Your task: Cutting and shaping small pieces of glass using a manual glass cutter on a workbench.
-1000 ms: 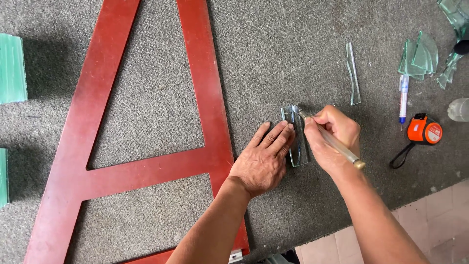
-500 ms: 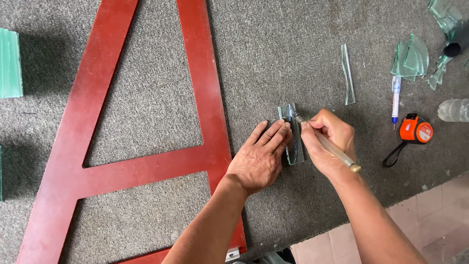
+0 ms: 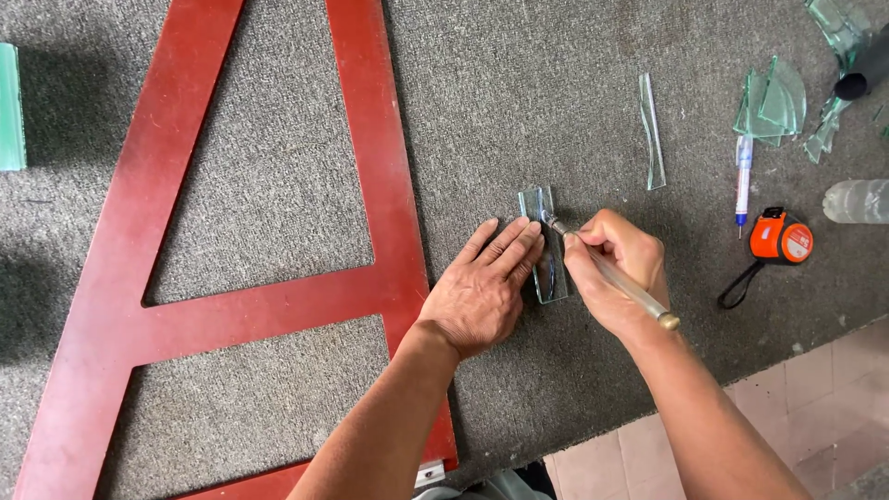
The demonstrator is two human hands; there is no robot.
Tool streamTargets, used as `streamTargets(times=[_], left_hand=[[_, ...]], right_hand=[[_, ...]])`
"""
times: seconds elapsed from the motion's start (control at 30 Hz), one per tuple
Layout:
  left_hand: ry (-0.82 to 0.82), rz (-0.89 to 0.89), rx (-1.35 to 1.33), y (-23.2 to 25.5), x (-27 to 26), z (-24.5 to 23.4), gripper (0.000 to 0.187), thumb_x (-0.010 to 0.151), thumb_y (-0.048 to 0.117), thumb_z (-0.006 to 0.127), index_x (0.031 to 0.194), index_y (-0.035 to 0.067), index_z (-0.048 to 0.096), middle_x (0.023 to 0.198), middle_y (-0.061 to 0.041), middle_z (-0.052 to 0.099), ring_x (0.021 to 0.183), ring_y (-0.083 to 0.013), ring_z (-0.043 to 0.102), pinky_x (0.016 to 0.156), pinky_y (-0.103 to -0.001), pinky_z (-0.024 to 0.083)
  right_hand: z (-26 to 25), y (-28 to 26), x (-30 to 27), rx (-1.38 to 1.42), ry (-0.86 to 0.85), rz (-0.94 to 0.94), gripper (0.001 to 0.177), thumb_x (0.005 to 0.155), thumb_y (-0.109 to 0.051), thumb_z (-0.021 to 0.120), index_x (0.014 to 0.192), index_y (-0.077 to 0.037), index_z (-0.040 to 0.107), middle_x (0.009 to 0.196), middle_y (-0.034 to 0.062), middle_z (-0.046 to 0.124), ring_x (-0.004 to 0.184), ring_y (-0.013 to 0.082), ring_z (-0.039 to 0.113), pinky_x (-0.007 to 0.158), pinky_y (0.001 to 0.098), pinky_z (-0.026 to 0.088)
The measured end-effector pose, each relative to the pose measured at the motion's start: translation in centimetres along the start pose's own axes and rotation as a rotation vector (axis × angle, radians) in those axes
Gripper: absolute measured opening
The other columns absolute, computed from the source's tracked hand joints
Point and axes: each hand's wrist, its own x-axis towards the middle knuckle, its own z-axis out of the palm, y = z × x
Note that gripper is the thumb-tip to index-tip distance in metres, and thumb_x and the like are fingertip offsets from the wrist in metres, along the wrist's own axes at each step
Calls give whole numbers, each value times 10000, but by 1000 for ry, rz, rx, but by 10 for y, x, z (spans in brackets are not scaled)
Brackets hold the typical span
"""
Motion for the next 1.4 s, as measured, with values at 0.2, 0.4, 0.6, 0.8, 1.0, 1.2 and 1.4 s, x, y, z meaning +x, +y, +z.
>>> streamTargets(times=[0.2, 0.4, 0.6, 0.8, 1.0, 1.2, 1.4], left_hand=[[6, -7, 6, 0, 0, 1, 595, 721, 208, 404, 1285, 69, 273, 1337, -67, 265, 1287, -191, 163, 1072, -376, 62], [37, 8, 8, 0, 0, 5, 571, 726, 193, 398, 1272, 60, 298, 1347, -73, 257, 1288, -194, 162, 1069, -381, 61], [32, -1, 22, 0, 0, 5, 578, 718, 182, 409, 1273, 65, 302, 1343, -72, 266, 1284, -195, 173, 1068, -386, 60], [41, 2, 41, 1, 0, 5, 583, 718, 182, 410, 1278, 68, 297, 1347, -69, 257, 1287, -189, 165, 1068, -380, 50], [47, 9, 41, 2, 0, 2, 575, 718, 186, 411, 1271, 66, 309, 1335, -70, 275, 1282, -190, 178, 1068, -379, 63], [56, 7, 63, 3, 0, 1, 583, 716, 182, 398, 1279, 65, 302, 1328, -69, 291, 1283, -194, 174, 1067, -378, 68], [88, 20, 50, 3, 0, 2, 582, 705, 191, 415, 1265, 61, 321, 1317, -74, 306, 1275, -190, 197, 1061, -373, 95]], right_hand=[[-7, 2, -1, -2, -57, -56, 146, 719, 42, 524, 586, 10, 472, 523, 123, 504, 386, 117, 451, 325, 215, 328], [-16, 5, 0, -56, -134, -114, 154, 716, 33, 534, 581, -5, 471, 543, 114, 525, 391, 146, 472, 328, 226, 336], [-23, 4, 2, -56, -241, -151, 149, 692, 65, 501, 569, -15, 472, 529, 106, 516, 410, 146, 485, 335, 221, 357], [-24, 1, -1, -42, -242, -164, 164, 704, 65, 502, 569, -16, 458, 539, 110, 508, 431, 151, 493, 342, 226, 350], [-27, 1, -7, -13, -235, -170, 178, 700, 65, 486, 560, -35, 441, 512, 78, 489, 415, 122, 460, 351, 208, 346], [-26, 4, -13, 11, -205, -184, 179, 701, 59, 489, 561, -47, 460, 512, 68, 500, 413, 112, 459, 359, 193, 348], [-22, 6, -28, -23, -114, -133, 171, 707, 16, 525, 566, -28, 438, 530, 107, 497, 404, 140, 460, 336, 225, 322]])
